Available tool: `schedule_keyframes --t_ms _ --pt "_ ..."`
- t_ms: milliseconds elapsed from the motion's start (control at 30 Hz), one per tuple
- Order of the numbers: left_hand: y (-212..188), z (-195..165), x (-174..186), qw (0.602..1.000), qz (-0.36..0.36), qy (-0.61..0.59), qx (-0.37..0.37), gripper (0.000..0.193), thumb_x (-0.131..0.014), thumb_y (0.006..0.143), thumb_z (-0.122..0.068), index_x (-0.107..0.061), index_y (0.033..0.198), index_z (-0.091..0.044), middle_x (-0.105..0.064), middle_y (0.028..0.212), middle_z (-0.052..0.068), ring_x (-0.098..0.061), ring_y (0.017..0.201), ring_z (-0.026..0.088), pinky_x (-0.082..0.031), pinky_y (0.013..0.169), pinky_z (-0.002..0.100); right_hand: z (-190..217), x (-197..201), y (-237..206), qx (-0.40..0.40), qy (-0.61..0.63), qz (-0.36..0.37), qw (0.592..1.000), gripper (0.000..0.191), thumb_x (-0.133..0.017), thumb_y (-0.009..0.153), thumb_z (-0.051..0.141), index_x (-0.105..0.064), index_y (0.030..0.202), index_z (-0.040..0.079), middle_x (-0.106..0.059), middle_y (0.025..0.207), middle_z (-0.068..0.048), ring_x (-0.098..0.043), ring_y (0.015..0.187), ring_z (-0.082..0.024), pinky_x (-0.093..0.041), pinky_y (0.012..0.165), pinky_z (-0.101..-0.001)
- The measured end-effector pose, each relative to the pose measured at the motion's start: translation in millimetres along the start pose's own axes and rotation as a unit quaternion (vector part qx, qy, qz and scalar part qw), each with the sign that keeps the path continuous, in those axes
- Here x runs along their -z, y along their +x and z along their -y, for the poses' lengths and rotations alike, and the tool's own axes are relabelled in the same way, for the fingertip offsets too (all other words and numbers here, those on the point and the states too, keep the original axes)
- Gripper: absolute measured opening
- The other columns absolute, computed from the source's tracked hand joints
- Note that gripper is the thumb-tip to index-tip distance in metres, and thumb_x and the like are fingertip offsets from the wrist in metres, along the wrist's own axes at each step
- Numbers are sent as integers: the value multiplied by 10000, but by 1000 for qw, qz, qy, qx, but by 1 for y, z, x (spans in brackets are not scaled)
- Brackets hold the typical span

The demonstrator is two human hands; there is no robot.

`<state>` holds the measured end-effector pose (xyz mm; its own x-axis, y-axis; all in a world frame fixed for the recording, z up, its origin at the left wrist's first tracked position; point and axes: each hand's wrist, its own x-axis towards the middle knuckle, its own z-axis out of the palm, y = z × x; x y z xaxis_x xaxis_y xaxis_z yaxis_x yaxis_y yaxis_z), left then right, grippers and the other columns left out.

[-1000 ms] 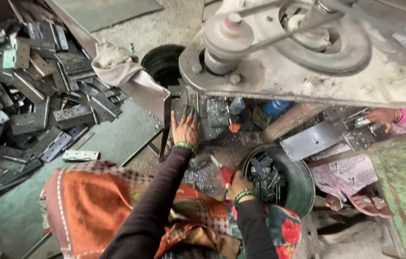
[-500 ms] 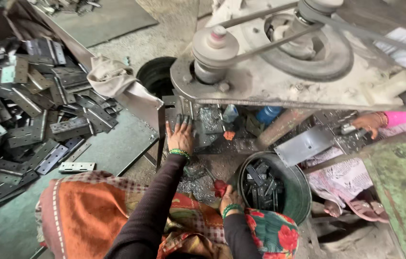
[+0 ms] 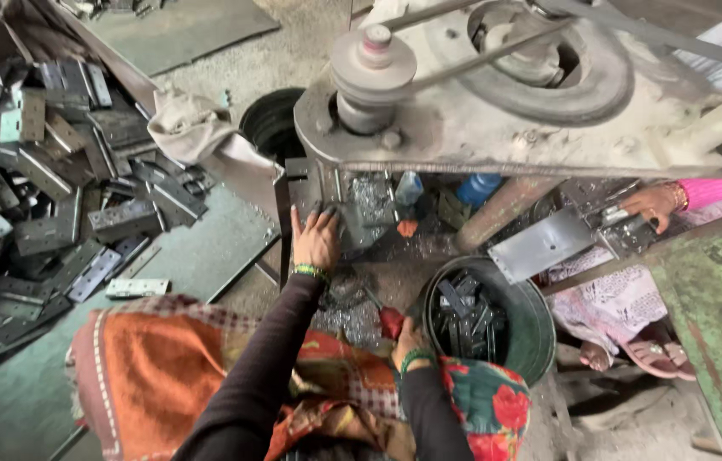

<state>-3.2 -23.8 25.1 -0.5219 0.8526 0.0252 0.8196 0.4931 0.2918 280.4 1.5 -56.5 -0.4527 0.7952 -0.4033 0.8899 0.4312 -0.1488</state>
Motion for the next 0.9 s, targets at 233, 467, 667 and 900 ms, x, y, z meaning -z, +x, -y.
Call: schedule_keyframes --t_ms 233,467,667,900 --pt "32 -3 -5 987 -111 118 -9 621 -433 966 -316 -355 1563 -165 -390 1604 61 -346 1448 287 16 1180 658 -16 7 -5 43 17 -79 996 515 -698 896 279 -437 1304 103 -655 1199 -240 -665 1094 -418 -551 899 -521" --pt "-7 9 -10 994 -62 60 -65 472 -499 1021 -343 -486 1462 -174 -467 1549 43 -354 1464 301 -126 1218 673 -18 -31 -9 38 21 -124 991 720 -709 886 313 -334 1482 161 -612 1265 -244 -646 1096 -431 -543 894 -528" --pt "-50 132 39 988 3 -99 -121 411 -613 928 -338 -675 1334 -315 -665 1402 12 -578 1288 254 -466 1090 481 -20 -40 -3 54 75 -123 988 786 -723 847 275 -311 1509 169 -587 1353 -223 -624 1160 -447 -531 923 -532" --pt "-42 280 99 944 -211 120 226 426 -666 854 -285 -712 1241 -115 -700 1277 126 -598 1230 310 -494 980 499 -18 -44 1 29 49 -137 989 682 -712 856 302 -412 1448 148 -635 1296 -227 -655 1135 -416 -547 926 -497"
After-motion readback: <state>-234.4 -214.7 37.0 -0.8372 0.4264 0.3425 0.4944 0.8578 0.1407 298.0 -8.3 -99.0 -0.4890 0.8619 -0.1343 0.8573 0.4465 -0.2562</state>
